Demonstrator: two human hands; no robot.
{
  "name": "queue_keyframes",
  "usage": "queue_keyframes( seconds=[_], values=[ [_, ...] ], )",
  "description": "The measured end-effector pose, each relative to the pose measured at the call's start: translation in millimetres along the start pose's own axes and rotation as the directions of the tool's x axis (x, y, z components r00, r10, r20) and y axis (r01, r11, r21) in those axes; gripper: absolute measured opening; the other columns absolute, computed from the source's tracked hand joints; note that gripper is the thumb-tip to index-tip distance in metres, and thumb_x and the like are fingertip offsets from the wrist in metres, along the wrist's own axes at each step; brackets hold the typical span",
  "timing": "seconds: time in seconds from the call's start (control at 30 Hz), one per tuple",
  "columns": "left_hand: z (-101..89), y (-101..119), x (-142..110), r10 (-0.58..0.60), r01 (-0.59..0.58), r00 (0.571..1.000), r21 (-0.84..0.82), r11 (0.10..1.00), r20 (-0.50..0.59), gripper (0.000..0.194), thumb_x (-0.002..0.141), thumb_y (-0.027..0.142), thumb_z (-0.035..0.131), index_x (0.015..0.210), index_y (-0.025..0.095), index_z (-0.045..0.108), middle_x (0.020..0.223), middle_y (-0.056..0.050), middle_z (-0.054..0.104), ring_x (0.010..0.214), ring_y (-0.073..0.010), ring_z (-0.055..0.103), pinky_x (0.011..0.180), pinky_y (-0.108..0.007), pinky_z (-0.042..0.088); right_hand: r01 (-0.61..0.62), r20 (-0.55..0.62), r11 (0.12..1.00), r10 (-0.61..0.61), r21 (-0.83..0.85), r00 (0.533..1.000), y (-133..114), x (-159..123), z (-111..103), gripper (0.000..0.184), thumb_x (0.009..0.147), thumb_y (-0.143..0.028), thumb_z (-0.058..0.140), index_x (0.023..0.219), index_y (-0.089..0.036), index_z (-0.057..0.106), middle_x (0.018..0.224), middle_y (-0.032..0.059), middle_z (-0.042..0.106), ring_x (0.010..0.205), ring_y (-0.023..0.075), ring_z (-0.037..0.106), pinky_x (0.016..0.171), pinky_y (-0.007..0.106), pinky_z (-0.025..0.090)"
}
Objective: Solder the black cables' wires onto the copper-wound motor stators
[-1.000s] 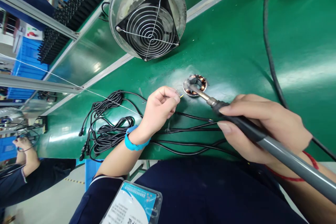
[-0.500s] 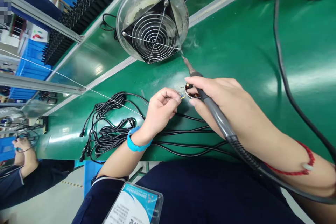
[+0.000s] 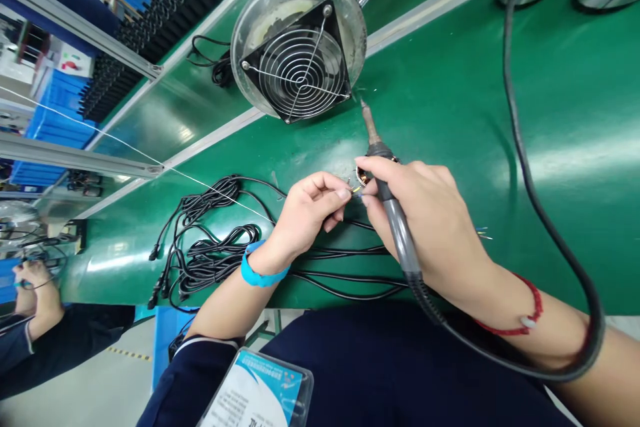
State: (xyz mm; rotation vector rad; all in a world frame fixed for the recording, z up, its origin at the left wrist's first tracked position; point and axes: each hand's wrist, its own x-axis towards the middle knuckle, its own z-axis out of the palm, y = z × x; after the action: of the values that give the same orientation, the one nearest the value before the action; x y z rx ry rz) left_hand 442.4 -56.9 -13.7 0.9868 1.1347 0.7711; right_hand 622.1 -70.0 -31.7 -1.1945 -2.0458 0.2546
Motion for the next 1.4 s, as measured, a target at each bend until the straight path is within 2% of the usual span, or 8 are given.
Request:
queue_keyframes(
  seconds=[0.1,0.27,0.33,0.5,0.77,0.97,1.17,1.4],
  values=[
    [-0.8,-10,0,0.362,-0.338,0.931,0.266,0.903,-0.049,0.027,0.088,0.041,0.072,0.079,0.016,0.066,0.094,-0.006,0.067,0.075,-0.0114,0.063,0.057,-0.023,0.050,-0.085,0.005,0.989,0.085,0.118,0.996,-1,0,-1,0.040,0.099,-0.030,0.056,0.139,-0.029,0.049,0.097,0.0001,0.072,0.094,0.0201,0.069,0.082,0.034,0.052],
    [-0.9,-24,2,0.830,-0.706,0.533,0.627,0.330,0.163,0.009,0.096,0.021,0.062,0.093,0.017,0.069,0.111,-0.008,0.067,0.079,-0.0095,0.063,0.076,-0.027,0.056,-0.145,-0.011,0.973,0.150,0.178,0.989,2,-3,0,0.042,0.098,-0.037,0.061,0.139,-0.031,0.052,0.103,0.0005,0.072,0.110,0.0210,0.067,0.086,0.034,0.056],
    [-0.7,-25,2,0.848,-0.707,0.480,0.671,0.222,0.226,0.009,0.097,0.019,0.059,0.098,0.015,0.067,0.114,-0.010,0.066,0.075,-0.0080,0.060,0.074,-0.026,0.056,-0.174,-0.018,0.966,0.181,0.192,0.983,2,-3,1,0.040,0.097,-0.039,0.062,0.136,-0.030,0.056,0.101,0.0006,0.072,0.115,0.0213,0.066,0.088,0.035,0.056],
    [-1.5,-19,0,0.816,-0.669,0.529,0.706,0.231,0.234,0.005,0.094,0.013,0.059,0.093,0.016,0.063,0.099,-0.007,0.063,0.090,-0.0126,0.063,0.078,-0.025,0.055,-0.154,-0.039,0.962,0.167,0.227,0.985,6,-1,-2,0.036,0.097,-0.036,0.062,0.132,-0.030,0.056,0.096,-0.0014,0.071,0.110,0.0192,0.068,0.089,0.034,0.054],
    [-4.2,-16,6,0.706,-0.579,0.705,0.628,0.521,0.065,0.015,0.081,0.001,0.061,0.077,0.016,0.063,0.081,0.000,0.056,0.071,-0.0085,0.054,0.063,-0.020,0.048,0.143,0.126,0.984,-0.156,0.107,0.980,34,5,-7,0.030,0.100,-0.031,0.049,0.129,-0.028,0.054,0.097,0.0013,0.072,0.092,0.0226,0.065,0.090,0.042,0.047],
    [-4.4,-13,10,0.594,-0.463,0.804,0.580,0.670,-0.044,0.016,0.078,0.001,0.061,0.074,0.016,0.063,0.080,0.000,0.057,0.067,-0.0074,0.050,0.060,-0.020,0.045,0.052,0.056,0.995,-0.056,0.081,0.997,32,23,6,0.029,0.100,-0.026,0.051,0.129,-0.026,0.055,0.096,0.0015,0.071,0.090,0.0205,0.065,0.091,0.039,0.049],
    [-1.2,-16,10,0.565,-0.450,0.820,0.501,0.739,-0.097,0.013,0.078,0.005,0.063,0.073,0.017,0.060,0.082,0.000,0.057,0.067,-0.0073,0.050,0.056,-0.018,0.043,0.056,0.028,0.994,-0.058,0.090,0.998,28,16,2,0.038,0.100,-0.032,0.058,0.137,-0.021,0.052,0.100,0.0037,0.073,0.101,0.0204,0.067,0.094,0.036,0.050],
    [4.3,-22,10,0.581,-0.487,0.809,0.449,0.749,-0.090,0.013,0.078,0.006,0.061,0.072,0.017,0.058,0.080,0.000,0.057,0.065,-0.0066,0.048,0.055,-0.018,0.042,-0.287,0.014,0.948,0.288,0.136,0.958,11,-26,-32,0.037,0.102,-0.038,0.055,0.138,-0.034,0.056,0.107,0.0032,0.073,0.095,0.0199,0.071,0.085,0.038,0.059]
  ],
)
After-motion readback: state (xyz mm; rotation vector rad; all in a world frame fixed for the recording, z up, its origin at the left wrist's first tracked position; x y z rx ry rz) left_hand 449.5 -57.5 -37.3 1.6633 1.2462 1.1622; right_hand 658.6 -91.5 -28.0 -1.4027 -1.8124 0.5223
